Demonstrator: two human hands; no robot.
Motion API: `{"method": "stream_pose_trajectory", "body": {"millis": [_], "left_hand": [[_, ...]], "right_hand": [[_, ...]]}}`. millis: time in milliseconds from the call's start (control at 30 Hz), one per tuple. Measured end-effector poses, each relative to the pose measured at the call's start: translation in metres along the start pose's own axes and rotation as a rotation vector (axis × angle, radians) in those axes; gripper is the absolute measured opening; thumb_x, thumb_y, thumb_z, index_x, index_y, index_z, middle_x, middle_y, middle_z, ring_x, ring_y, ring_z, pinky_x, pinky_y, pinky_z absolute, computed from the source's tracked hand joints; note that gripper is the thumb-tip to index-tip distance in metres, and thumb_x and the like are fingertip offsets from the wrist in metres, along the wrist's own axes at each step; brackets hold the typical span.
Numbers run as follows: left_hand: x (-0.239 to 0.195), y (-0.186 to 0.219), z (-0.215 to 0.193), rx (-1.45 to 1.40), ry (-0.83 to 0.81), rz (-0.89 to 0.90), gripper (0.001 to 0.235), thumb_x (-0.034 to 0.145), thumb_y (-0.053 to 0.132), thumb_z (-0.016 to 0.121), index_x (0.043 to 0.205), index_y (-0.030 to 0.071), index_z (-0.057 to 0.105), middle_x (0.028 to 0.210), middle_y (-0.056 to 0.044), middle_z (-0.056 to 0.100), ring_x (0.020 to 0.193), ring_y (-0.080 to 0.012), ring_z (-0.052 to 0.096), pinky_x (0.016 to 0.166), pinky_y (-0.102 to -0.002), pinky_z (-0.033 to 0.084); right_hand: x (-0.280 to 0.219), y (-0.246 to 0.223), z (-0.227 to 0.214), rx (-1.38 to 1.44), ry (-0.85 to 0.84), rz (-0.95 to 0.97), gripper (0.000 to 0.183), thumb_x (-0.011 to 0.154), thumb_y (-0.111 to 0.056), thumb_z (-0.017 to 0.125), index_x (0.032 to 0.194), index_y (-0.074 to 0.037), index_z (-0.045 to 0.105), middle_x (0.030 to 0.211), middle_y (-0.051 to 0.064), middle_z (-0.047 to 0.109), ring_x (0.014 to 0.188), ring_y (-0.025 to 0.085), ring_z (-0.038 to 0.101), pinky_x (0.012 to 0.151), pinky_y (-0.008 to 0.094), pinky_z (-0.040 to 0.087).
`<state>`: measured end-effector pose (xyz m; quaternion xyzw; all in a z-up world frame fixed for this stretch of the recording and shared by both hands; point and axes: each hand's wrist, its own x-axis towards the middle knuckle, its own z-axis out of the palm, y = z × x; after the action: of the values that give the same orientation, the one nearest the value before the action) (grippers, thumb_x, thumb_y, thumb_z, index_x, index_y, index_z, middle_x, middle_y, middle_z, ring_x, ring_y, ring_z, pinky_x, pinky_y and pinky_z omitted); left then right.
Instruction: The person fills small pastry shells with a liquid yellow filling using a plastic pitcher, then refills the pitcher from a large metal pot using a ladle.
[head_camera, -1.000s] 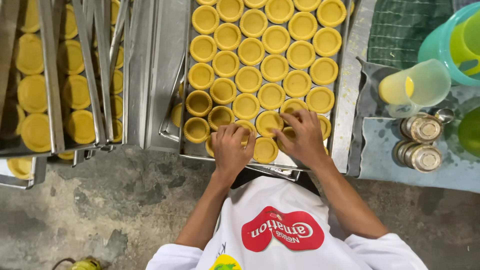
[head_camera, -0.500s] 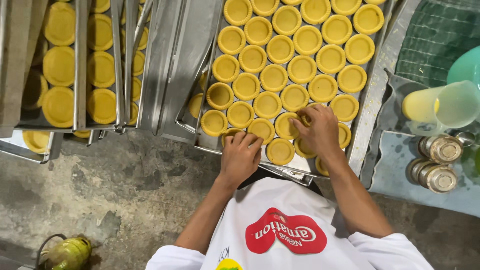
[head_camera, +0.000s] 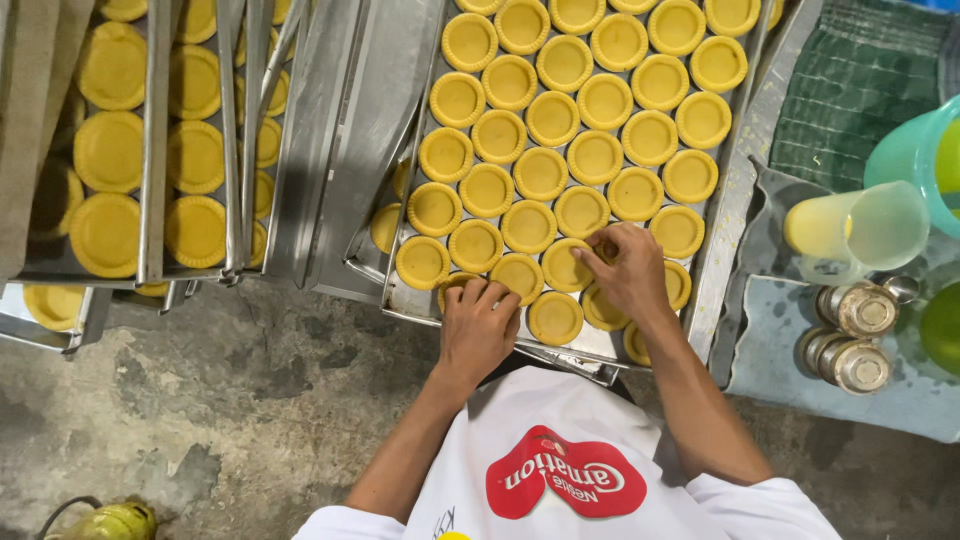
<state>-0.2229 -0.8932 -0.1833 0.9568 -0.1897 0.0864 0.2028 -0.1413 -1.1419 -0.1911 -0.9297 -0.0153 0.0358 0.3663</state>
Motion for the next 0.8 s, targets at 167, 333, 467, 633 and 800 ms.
{"method": "stream_pose_trajectory", "body": {"millis": [167, 333, 467, 633, 800], "left_hand": [[0.002, 0.000, -0.002, 0.005, -0.012, 0.009, 0.012, 0.085, 0.022, 0.077, 0.095, 0.019, 0.072, 0.092, 0.002, 0.061, 0.098, -0.0218, 0.059, 0.081, -0.039, 0.041], [0.003, -0.002, 0.001, 0.000, -0.012, 0.021, 0.011, 0.083, 0.023, 0.077, 0.092, 0.019, 0.071, 0.091, 0.002, 0.060, 0.097, -0.0222, 0.058, 0.080, -0.040, 0.041], [0.005, 0.000, -0.003, -0.014, -0.029, 0.011, 0.011, 0.083, 0.022, 0.078, 0.091, 0.019, 0.072, 0.091, 0.001, 0.061, 0.097, -0.0231, 0.059, 0.081, -0.040, 0.041], [0.005, 0.000, -0.003, -0.016, -0.043, 0.004, 0.010, 0.083, 0.023, 0.079, 0.091, 0.019, 0.073, 0.091, 0.001, 0.062, 0.097, -0.0229, 0.060, 0.080, -0.040, 0.041], [0.005, 0.001, -0.003, -0.015, -0.042, -0.005, 0.011, 0.084, 0.021, 0.079, 0.092, 0.019, 0.073, 0.091, 0.001, 0.062, 0.097, -0.0233, 0.061, 0.080, -0.040, 0.041]], "right_hand": [[-0.001, 0.000, 0.001, -0.026, 0.000, 0.007, 0.019, 0.085, -0.029, 0.088, 0.092, -0.015, 0.079, 0.073, 0.003, 0.059, 0.086, 0.028, 0.062, 0.083, 0.043, 0.048], [-0.001, 0.009, 0.008, -0.040, 0.019, 0.016, 0.020, 0.084, -0.035, 0.088, 0.090, -0.019, 0.078, 0.071, 0.001, 0.058, 0.085, 0.026, 0.062, 0.083, 0.042, 0.048], [-0.003, 0.010, 0.010, -0.061, 0.048, 0.019, 0.020, 0.082, -0.037, 0.088, 0.090, -0.021, 0.078, 0.070, -0.001, 0.057, 0.085, 0.025, 0.061, 0.081, 0.039, 0.045], [-0.005, -0.001, 0.009, -0.059, 0.089, 0.034, 0.020, 0.084, -0.038, 0.088, 0.089, -0.021, 0.077, 0.068, -0.003, 0.054, 0.083, 0.022, 0.059, 0.081, 0.038, 0.042], [-0.009, -0.003, 0.008, -0.123, 0.116, 0.018, 0.022, 0.083, -0.041, 0.088, 0.088, -0.023, 0.076, 0.069, -0.004, 0.054, 0.083, 0.022, 0.059, 0.081, 0.039, 0.042]]}}
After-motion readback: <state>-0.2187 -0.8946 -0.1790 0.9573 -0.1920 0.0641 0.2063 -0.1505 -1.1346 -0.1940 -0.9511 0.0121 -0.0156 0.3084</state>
